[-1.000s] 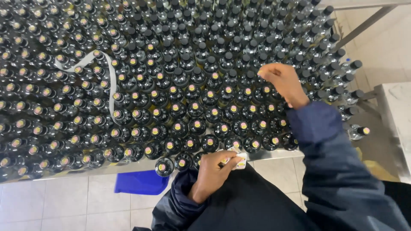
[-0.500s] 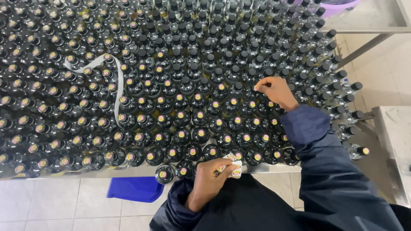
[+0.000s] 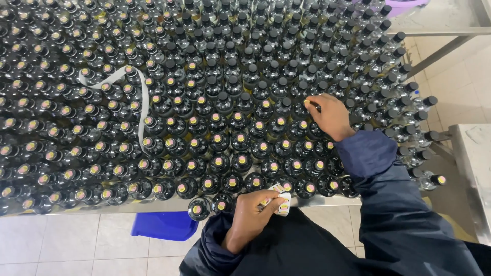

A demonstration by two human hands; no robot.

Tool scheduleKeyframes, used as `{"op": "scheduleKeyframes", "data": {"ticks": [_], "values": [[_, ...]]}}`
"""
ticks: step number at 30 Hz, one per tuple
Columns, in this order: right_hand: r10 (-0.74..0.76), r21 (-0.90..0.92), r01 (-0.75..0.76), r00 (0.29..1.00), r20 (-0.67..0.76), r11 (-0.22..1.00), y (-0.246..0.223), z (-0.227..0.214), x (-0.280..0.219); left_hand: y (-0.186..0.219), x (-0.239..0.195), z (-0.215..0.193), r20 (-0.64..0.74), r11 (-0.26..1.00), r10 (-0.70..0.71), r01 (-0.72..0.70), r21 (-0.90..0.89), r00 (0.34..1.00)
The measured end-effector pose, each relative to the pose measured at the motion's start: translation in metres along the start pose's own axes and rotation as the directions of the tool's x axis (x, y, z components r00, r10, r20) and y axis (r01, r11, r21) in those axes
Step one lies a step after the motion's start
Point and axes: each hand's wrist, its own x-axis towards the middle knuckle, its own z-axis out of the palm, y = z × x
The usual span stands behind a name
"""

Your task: The person applies small round stickers to the caps of many dark plastic bottles arranged on a metal table. They peel stickers from a roll and press each one onto a bottle cap, working methodically across the rows.

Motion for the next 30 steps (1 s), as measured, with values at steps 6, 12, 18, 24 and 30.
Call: {"op": "scheduleKeyframes", "data": {"ticks": [6, 12, 18, 24, 30], "values": [[0.201, -0.058, -0.195, 0.973, 0.112, 0.979, 0.015, 0.017, 0.018, 0.001, -0.003, 0.001, 0.018, 1.0, 0.012, -0.012, 0.009, 1.0], [0.259, 0.201, -0.266, 0.964, 0.063, 0.943, 0.053, 0.037, 0.027, 0.004, -0.004, -0.002, -0.012, 0.998, -0.065, 0.065, -0.027, 0.998], [-0.043, 0.493, -0.003, 0.996, 0.082, 0.87, -0.119, -0.099, -0.027, 0.0, 0.013, 0.002, -0.177, 0.988, -0.096, 0.072, -0.135, 0.979], [-0.416, 0.627, 0.259, 0.902, 0.115, 0.735, -0.214, -0.142, -0.098, 0.001, 0.018, 0.007, -0.148, 0.991, 0.028, -0.046, -0.124, 0.989], [-0.16, 0.728, 0.061, 0.985, 0.067, 0.683, -0.2, -0.122, -0.123, 0.027, 0.019, 0.005, -0.118, 0.994, -0.001, -0.012, -0.105, 0.993]]}}
